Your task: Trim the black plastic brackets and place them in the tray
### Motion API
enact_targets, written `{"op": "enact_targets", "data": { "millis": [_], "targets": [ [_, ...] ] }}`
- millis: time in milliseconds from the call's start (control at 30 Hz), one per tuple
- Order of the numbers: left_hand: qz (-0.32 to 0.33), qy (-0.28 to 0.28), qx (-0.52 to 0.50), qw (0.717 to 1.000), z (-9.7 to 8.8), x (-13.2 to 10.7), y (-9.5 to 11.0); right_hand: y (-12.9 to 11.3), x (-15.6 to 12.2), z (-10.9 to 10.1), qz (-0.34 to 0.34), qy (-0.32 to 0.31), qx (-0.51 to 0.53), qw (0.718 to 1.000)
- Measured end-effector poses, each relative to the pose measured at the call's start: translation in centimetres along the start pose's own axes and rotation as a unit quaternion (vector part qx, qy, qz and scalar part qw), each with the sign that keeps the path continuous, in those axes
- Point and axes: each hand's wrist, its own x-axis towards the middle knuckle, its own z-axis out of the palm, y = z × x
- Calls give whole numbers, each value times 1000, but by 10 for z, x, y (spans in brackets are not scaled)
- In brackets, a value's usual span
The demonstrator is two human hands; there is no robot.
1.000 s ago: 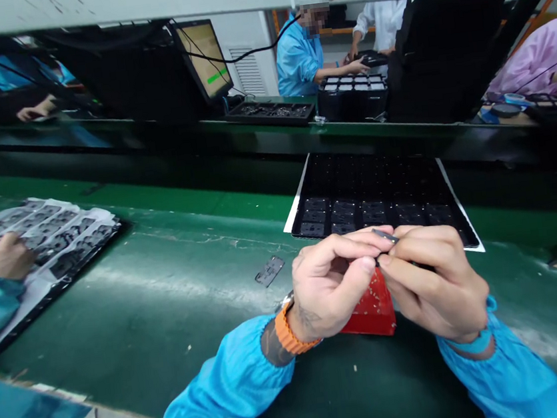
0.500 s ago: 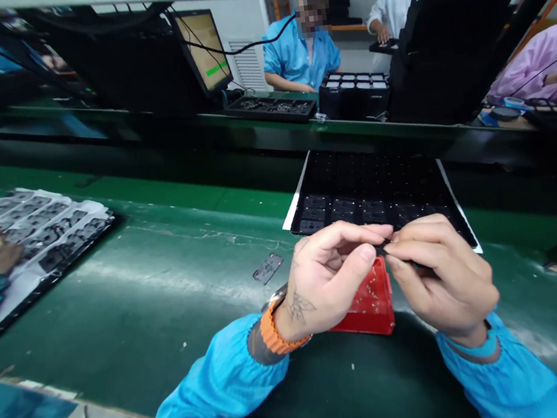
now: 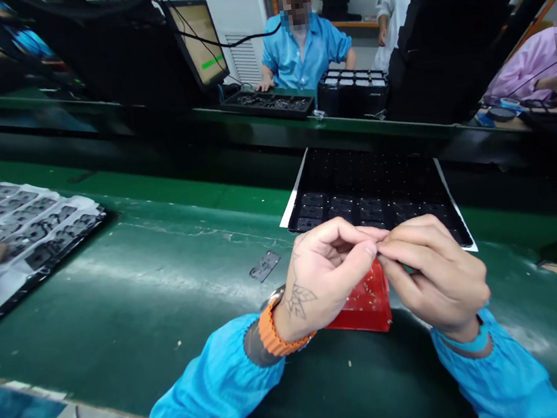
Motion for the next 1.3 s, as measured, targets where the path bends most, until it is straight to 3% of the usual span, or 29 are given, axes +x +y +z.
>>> {"op": "enact_targets", "data": {
  "millis": [367,467,567,667,833,1033,1133,1300],
  "targets": [
    [-41,19,29,999,1,1,-2,2,-1,2,-1,13,-2,1000],
    [-41,1,27,999,-2,4,-3,5,2,1,13,6,15,1000],
    [-9,-44,62,997,-8,5,0,6,4,-2,52,4,51,997],
    [55,-76,167,981,-12,6,6,4,4,-5,105,19,73,992],
    [132,-53,260,955,-11,5,9,0,2,-6,115,31,59,991],
    [66,-48,186,979,-6,1,12,-1,4,-5,67,37,83,994],
    [23,-39,133,990,-3,-1,13,-2,4,-5,110,18,106,988],
    [-101,-18,2,995,-1,-2,9,-2,2,-3,165,21,129,978]
  ]
}}
